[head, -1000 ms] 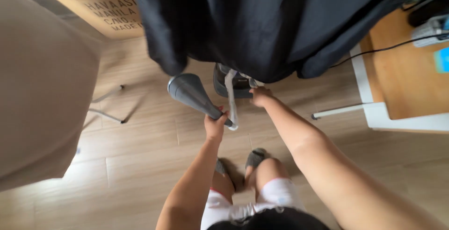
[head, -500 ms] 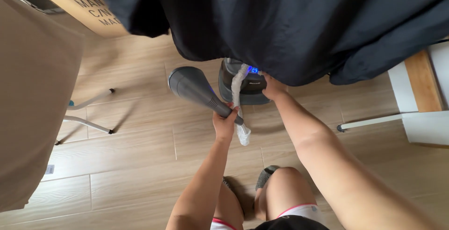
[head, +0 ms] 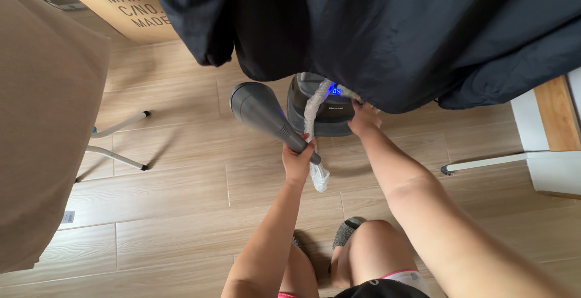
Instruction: Use a handheld garment steamer to remove wrinkles from a black jacket.
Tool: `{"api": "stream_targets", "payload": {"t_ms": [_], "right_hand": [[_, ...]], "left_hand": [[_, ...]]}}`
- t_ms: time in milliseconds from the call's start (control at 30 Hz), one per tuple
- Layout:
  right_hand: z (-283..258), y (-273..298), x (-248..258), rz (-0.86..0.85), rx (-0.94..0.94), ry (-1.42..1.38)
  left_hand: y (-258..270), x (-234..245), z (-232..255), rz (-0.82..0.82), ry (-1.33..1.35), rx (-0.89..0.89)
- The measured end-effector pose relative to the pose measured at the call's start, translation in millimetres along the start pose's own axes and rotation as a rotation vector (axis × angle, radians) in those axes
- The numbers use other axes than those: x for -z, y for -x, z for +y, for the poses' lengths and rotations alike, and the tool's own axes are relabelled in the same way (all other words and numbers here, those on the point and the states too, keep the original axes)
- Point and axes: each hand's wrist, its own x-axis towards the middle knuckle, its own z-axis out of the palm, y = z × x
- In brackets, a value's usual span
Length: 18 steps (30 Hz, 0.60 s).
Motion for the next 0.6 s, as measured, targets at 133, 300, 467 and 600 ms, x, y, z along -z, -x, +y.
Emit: {"api": "stream_targets", "payload": {"t_ms": [133,300,467,600], "right_hand": [[-3.5,-2.1,-2.1,0.033,0.067,0.006],[-16.9,-8.7,0.0,0.034,0.028,-0.090],[-23.9,-19.3,0.9,0.049,0.034,-0.090],[-38.4,-19.7,25.8,0.128,0.154,-0.122]], "left_hand": [[0.8,-1.7,0.7,-0.018,0.019,-0.033],[1.7,2.3,-9.8,0.010,-0.073,-0.029],[5.8,2.9,-4.1,0.015,-0.075,0.006],[11.0,8.3,-4.9,0.023,-0.047,0.023]]}}
